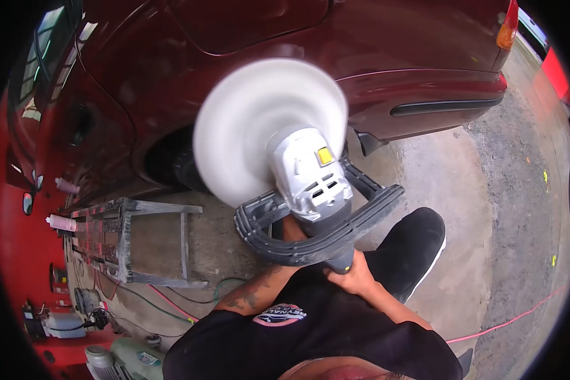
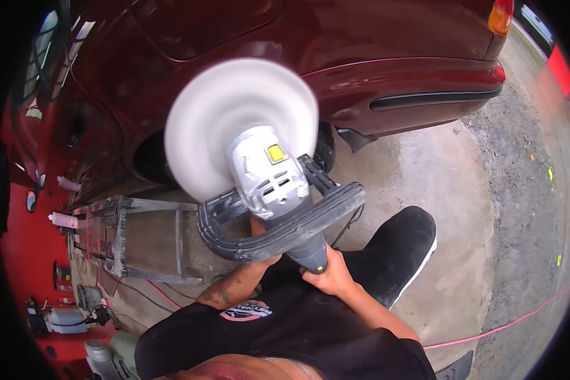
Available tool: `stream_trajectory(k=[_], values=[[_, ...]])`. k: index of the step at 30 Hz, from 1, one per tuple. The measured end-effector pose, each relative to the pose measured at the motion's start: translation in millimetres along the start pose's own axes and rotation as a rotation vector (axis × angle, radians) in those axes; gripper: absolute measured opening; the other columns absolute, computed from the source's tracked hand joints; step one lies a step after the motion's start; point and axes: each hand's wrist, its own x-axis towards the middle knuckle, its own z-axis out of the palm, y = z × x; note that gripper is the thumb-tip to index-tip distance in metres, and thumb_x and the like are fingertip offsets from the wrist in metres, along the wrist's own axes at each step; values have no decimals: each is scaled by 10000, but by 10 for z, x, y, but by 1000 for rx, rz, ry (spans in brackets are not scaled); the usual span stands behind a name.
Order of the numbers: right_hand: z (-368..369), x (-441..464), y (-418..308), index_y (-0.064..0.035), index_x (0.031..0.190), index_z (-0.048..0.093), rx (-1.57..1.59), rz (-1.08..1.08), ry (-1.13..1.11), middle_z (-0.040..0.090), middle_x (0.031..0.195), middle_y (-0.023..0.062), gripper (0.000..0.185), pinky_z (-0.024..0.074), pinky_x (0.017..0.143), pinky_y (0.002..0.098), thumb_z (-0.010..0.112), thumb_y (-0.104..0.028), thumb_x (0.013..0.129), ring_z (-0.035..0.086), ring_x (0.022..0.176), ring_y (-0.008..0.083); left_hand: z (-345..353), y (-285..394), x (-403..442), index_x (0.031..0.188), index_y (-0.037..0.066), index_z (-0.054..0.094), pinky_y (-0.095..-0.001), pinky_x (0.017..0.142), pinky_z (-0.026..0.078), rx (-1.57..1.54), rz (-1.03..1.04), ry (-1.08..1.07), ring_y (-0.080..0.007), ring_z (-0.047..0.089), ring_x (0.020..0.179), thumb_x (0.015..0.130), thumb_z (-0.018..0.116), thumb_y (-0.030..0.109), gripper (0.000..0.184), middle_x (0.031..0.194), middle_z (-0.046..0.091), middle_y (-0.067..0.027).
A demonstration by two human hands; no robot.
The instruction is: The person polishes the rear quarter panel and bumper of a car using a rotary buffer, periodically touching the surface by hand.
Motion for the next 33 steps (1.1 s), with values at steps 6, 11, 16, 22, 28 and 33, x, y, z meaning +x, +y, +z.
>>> stream_trajectory(k=[6,11,16,22,28,33], values=[[151,608,-46,-8,1231,586,-13,-142,-289,715,1002,215,567,546,862,402,769,-89,700,718,959,368,-432,429,79,1352,2,543,-424,1014,493,9,-111,211,-267,624,1149,808,728,337,664,1285,619,-149],[298,928,-255,-10,1177,595,-12,-279,-385,701,970,218,520,542,836,428,787,-104,703,697,947,413,-587,774,237,1334,-39,562,-439,907,561,-111,-102,270,-317,668,1080,802,707,428,723,1225,628,-195],[281,848,-285,-6,1171,597,-31,-278,-312,692,989,227,530,540,841,444,797,-116,693,681,987,441,-595,730,236,1363,-41,542,-442,906,576,-114,-124,210,-323,671,1088,799,715,463,776,1239,621,-197],[55,442,-430,-18,1289,567,-86,-87,-164,683,1133,251,642,529,920,459,775,-109,689,651,1085,451,-528,224,134,1410,-13,499,-434,959,550,-178,-177,73,-296,640,1150,835,734,410,752,1306,600,-173],[-152,126,-398,-14,1244,589,-93,0,116,716,1055,220,591,550,876,422,774,-78,686,716,1005,393,-46,4,339,1460,17,451,-421,1011,522,-494,-170,-82,-263,608,1209,870,756,336,737,1369,577,-144],[-220,-21,-458,0,1205,601,-68,5,299,738,975,172,517,554,844,367,751,-44,712,749,943,278,393,261,617,1503,41,405,-403,1057,492,-698,-246,-216,-225,575,1258,901,772,251,737,1412,559,-111]])
